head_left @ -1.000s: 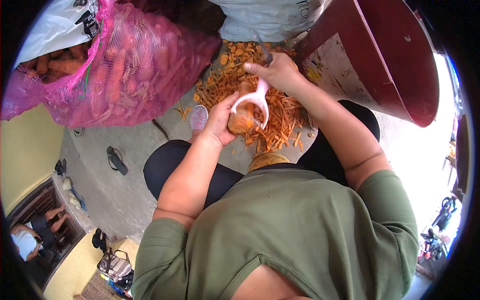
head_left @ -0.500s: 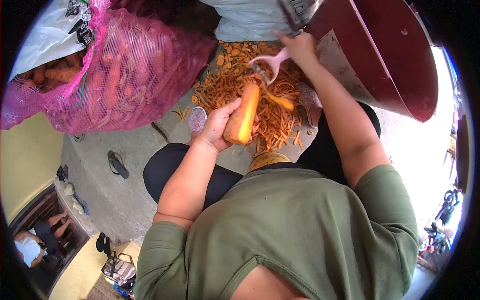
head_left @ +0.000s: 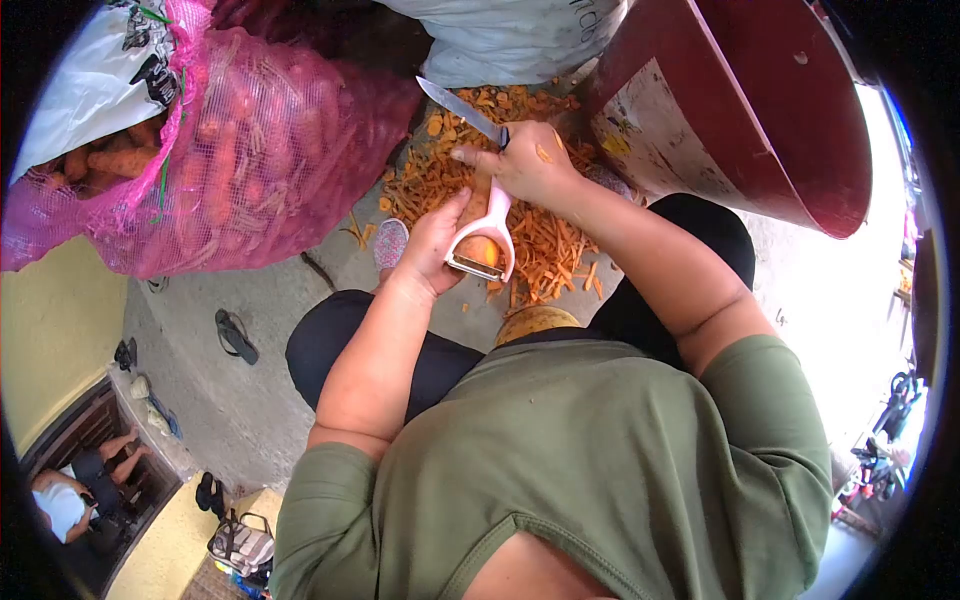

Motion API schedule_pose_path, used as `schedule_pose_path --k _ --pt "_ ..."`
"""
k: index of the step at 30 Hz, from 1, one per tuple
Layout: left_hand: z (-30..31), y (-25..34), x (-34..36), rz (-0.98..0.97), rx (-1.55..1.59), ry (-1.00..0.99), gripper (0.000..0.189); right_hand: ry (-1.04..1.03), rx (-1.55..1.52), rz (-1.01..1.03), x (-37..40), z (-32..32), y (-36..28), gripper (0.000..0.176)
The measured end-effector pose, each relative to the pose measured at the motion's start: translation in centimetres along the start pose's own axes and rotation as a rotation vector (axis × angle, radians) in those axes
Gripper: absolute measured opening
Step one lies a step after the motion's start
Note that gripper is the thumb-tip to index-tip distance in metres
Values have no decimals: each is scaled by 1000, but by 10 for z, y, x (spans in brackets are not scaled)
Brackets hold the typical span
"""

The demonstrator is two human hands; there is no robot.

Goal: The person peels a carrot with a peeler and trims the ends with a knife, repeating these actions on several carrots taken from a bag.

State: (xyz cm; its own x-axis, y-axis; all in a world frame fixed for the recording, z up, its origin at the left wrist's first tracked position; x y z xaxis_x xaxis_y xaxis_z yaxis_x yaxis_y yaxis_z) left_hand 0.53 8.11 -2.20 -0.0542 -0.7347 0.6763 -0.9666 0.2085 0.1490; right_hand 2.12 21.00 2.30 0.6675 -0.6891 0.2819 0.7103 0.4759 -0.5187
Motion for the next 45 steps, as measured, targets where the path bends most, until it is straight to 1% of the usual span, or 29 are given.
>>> schedule_pose_path --k 4,7,10,13,15,16,18,19,21,24,25,26,27,28,29,31,32,35,36,37,40,42,44,45 --pt "3 -1 -5 22 -2 25 32 -1 -7 -46 -5 -2 9 54" --pt "4 -2 -6 33 30 42 31 -55 -33 -17 -8 1 9 63" --pt "-1 -7 -3 13 50 76 30 -89 -31 -22 -4 9 9 66" --pt "3 -10 -4 29 37 123 29 30 69 22 -4 16 9 68" --pt "11 -14 -7 68 65 155 30 78 62 -8 -3 21 9 68" --pt "7 -14 -6 85 12 72 31 101 60 -22 -2 23 10 67" --pt "-1 -13 -1 117 -93 -95 35 112 115 -167 -19 28 43 69" --pt "-3 -14 1 121 -78 -93 34 120 141 -239 -31 34 64 70" --pt "-7 -16 8 134 -47 -86 33 198 67 -389 -43 53 103 70" --pt "4 -8 5 97 -59 -84 32 247 -118 -361 -44 52 111 69" --pt "6 -4 4 75 -73 -77 32 222 -19 -337 -40 52 96 68" --pt "7 -2 2 47 -42 -26 33 194 78 -313 -31 45 78 66" --pt "6 -1 1 21 -12 27 33 113 108 -253 -22 34 56 65" --pt "7 -1 1 -4 16 80 33 127 168 -115 -20 18 38 64" --pt "7 -4 1 11 14 66 33 -2 66 -117 -4 10 22 68" --pt "5 -9 0 43 9 34 33 -38 43 -77 10 9 5 69" --pt "9 -9 0 21 -18 81 35 -15 56 -78 7 13 8 72" --pt "0 -21 4 169 -120 -107 35 62 169 -262 -21 27 53 73" --pt "-3 -19 7 125 -86 -72 35 137 179 -320 -36 38 77 74" --pt "-3 -19 8 126 -83 -86 35 206 190 -378 -40 51 93 76" --pt "-3 -13 7 125 -67 -119 34 268 10 -429 -32 64 111 75" --pt "0 -9 4 121 -40 -119 35 78 -44 -248 -35 44 81 75" --pt "6 -5 -1 37 -5 17 35 41 31 -235 -16 25 46 72" --pt "9 -4 -2 -2 10 85 35 87 53 -99 -6 18 22 68"
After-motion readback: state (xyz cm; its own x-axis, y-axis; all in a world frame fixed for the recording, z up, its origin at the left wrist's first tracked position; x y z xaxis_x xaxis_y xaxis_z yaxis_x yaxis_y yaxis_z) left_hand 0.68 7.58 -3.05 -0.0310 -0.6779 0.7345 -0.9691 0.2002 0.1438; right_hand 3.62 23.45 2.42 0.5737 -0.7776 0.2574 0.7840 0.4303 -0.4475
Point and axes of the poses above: each hand's wrist, its own x-axis away from the middle knuckle, its own z-axis out of the back of the hand, y = z × x, the point moved 9 cm from there along -x, towards the middle knuckle, and after that the axes turned 13 degrees about x, right-handed, at the moved point
